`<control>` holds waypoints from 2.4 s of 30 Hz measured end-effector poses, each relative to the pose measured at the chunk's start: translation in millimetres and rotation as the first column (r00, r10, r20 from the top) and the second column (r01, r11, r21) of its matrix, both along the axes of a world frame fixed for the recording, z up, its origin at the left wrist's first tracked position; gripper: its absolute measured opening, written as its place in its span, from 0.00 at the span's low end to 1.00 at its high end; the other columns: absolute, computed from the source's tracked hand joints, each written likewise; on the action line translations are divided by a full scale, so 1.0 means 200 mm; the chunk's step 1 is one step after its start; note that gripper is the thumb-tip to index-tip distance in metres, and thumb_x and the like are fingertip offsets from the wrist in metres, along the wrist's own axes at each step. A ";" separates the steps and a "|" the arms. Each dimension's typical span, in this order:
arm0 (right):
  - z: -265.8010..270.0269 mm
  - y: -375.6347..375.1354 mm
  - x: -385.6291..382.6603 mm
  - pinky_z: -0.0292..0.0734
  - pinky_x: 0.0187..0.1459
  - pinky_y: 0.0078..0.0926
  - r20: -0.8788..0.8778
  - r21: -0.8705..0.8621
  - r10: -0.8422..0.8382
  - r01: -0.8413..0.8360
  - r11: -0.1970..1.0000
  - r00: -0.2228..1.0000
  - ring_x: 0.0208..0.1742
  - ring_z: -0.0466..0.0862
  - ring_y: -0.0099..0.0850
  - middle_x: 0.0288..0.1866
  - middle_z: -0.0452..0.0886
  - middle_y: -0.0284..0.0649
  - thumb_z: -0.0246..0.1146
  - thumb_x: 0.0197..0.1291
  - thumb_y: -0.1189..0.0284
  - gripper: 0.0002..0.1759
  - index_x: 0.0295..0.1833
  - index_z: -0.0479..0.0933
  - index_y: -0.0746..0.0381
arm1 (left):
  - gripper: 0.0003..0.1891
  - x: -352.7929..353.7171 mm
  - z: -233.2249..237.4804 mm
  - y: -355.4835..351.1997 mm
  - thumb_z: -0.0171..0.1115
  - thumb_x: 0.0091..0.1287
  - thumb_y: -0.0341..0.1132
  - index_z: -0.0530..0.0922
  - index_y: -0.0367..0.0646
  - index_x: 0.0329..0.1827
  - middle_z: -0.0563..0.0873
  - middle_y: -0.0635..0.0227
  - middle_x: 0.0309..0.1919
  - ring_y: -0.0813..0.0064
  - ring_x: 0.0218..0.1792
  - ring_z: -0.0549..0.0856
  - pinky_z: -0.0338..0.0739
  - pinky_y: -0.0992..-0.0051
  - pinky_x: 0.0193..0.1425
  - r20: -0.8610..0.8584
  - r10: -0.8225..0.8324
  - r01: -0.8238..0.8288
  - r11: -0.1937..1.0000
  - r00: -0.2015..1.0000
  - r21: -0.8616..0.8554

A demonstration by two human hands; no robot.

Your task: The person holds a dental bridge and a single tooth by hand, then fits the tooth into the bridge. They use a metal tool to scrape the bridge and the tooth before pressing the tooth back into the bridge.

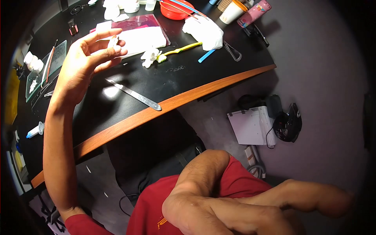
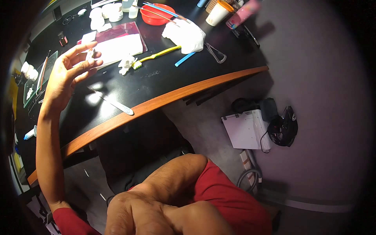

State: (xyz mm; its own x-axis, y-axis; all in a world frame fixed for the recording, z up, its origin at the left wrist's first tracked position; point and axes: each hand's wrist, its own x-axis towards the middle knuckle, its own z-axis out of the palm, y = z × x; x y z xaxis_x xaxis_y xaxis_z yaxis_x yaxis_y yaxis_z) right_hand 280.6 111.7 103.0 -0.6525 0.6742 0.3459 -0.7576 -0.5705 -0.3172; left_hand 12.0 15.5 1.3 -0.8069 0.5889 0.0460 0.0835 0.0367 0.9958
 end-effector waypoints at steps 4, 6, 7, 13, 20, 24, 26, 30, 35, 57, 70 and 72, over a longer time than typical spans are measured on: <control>0.01 -0.01 0.00 0.65 0.28 0.19 0.030 -0.015 -0.018 0.019 1.000 0.999 0.34 0.72 0.13 0.52 0.74 0.11 0.65 0.63 0.80 0.13 0.30 0.76 0.51 | 0.32 0.00 0.00 0.00 0.76 0.65 0.45 0.77 0.46 0.71 0.88 0.61 0.58 0.73 0.58 0.88 0.78 0.69 0.66 -0.009 -0.004 0.004 1.000 1.000 -0.003; 0.02 -0.02 0.00 0.64 0.28 0.19 0.048 -0.022 -0.028 0.029 0.999 0.998 0.33 0.72 0.13 0.51 0.74 0.11 0.65 0.63 0.80 0.14 0.29 0.75 0.50 | 0.32 0.00 -0.01 0.00 0.76 0.65 0.45 0.77 0.46 0.71 0.88 0.61 0.58 0.72 0.58 0.88 0.78 0.70 0.67 -0.013 -0.007 0.007 1.000 1.000 0.008; 0.02 -0.02 0.00 0.64 0.27 0.18 0.061 -0.030 -0.035 0.037 0.999 0.998 0.33 0.71 0.13 0.50 0.74 0.11 0.65 0.63 0.81 0.14 0.29 0.75 0.50 | 0.32 0.00 -0.01 0.00 0.76 0.65 0.45 0.77 0.46 0.71 0.88 0.61 0.58 0.72 0.59 0.88 0.78 0.70 0.67 -0.008 -0.010 0.010 1.000 1.000 0.008; 0.06 -0.05 0.00 0.61 0.26 0.17 0.119 -0.053 -0.068 0.075 0.996 0.991 0.31 0.70 0.12 0.46 0.75 0.10 0.66 0.61 0.82 0.16 0.27 0.73 0.50 | 0.32 -0.01 -0.01 0.00 0.75 0.66 0.45 0.77 0.46 0.71 0.88 0.61 0.58 0.72 0.59 0.88 0.77 0.69 0.68 0.000 -0.015 0.015 1.000 1.000 0.005; 0.11 -0.11 -0.01 0.59 0.24 0.16 0.221 -0.088 -0.116 0.138 0.986 0.968 0.28 0.69 0.11 0.42 0.76 0.09 0.67 0.60 0.83 0.19 0.24 0.71 0.49 | 0.32 -0.01 0.00 0.00 0.76 0.65 0.46 0.77 0.47 0.71 0.88 0.62 0.58 0.73 0.59 0.87 0.75 0.69 0.67 -0.006 -0.013 0.013 1.000 1.000 -0.009; 0.14 -0.14 -0.02 0.57 0.23 0.16 0.307 -0.125 -0.158 0.204 0.971 0.938 0.26 0.69 0.11 0.40 0.77 0.09 0.68 0.59 0.83 0.20 0.23 0.70 0.49 | 0.32 -0.01 -0.01 0.00 0.76 0.65 0.46 0.77 0.47 0.71 0.89 0.62 0.57 0.74 0.58 0.87 0.75 0.69 0.67 -0.005 -0.014 0.014 1.000 1.000 -0.002; 0.16 -0.16 -0.03 0.56 0.22 0.15 0.358 -0.146 -0.170 0.235 0.961 0.918 0.25 0.68 0.10 0.39 0.77 0.08 0.68 0.58 0.84 0.21 0.22 0.70 0.49 | 0.32 -0.01 -0.01 -0.01 0.76 0.65 0.46 0.78 0.47 0.71 0.89 0.62 0.57 0.74 0.58 0.87 0.76 0.70 0.67 -0.009 -0.011 0.011 1.000 1.000 -0.007; 0.21 -0.20 -0.02 0.55 0.21 0.15 0.494 -0.176 -0.197 0.319 0.931 0.847 0.23 0.68 0.10 0.36 0.77 0.08 0.68 0.57 0.84 0.22 0.20 0.69 0.48 | 0.31 -0.01 -0.01 0.00 0.76 0.65 0.45 0.78 0.47 0.70 0.89 0.62 0.57 0.74 0.58 0.87 0.77 0.70 0.66 -0.008 -0.009 0.009 1.000 1.000 0.001; 0.27 -0.25 -0.04 0.53 0.19 0.14 0.729 -0.200 -0.173 0.448 0.871 0.662 0.21 0.67 0.09 0.33 0.78 0.07 0.69 0.56 0.85 0.24 0.19 0.67 0.48 | 0.31 -0.01 -0.02 0.00 0.76 0.65 0.45 0.78 0.47 0.70 0.89 0.62 0.56 0.74 0.57 0.87 0.78 0.70 0.66 0.003 -0.010 0.010 1.000 1.000 0.011; 0.03 -0.12 -0.04 0.60 0.21 0.19 0.116 -0.154 -0.031 0.049 0.987 0.993 0.30 0.73 0.09 0.39 0.82 0.11 0.72 0.55 0.81 0.18 0.20 0.74 0.51 | 0.29 0.01 0.01 0.01 0.75 0.66 0.41 0.78 0.45 0.70 0.89 0.63 0.55 0.74 0.55 0.88 0.79 0.70 0.64 0.014 -0.004 0.004 1.000 1.000 0.007; 0.10 -0.18 -0.06 0.55 0.18 0.16 0.208 -0.188 -0.091 0.132 0.973 0.974 0.25 0.72 0.09 0.39 0.83 0.12 0.74 0.51 0.85 0.25 0.16 0.68 0.51 | 0.31 0.00 0.00 0.00 0.75 0.66 0.42 0.77 0.44 0.71 0.89 0.61 0.56 0.72 0.56 0.89 0.80 0.69 0.66 0.000 -0.015 0.015 1.000 1.000 0.013; 0.01 -0.16 -0.11 0.54 0.18 0.16 -0.049 -0.219 -0.025 0.014 0.976 0.998 0.25 0.71 0.10 0.39 0.83 0.11 0.72 0.53 0.85 0.25 0.16 0.68 0.51 | 0.31 0.00 -0.01 0.00 0.76 0.66 0.42 0.77 0.44 0.71 0.89 0.61 0.56 0.72 0.56 0.89 0.80 0.69 0.66 0.002 -0.015 0.015 1.000 1.000 0.014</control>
State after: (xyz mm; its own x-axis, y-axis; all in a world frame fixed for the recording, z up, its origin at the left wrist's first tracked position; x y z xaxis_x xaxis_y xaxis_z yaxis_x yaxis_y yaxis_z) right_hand 258.1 79.9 105.9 -0.6239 0.7496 0.2211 -0.7812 -0.6068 -0.1468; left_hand 12.1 15.6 0.1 -0.7983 0.6000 0.0523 0.0817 0.0218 0.9964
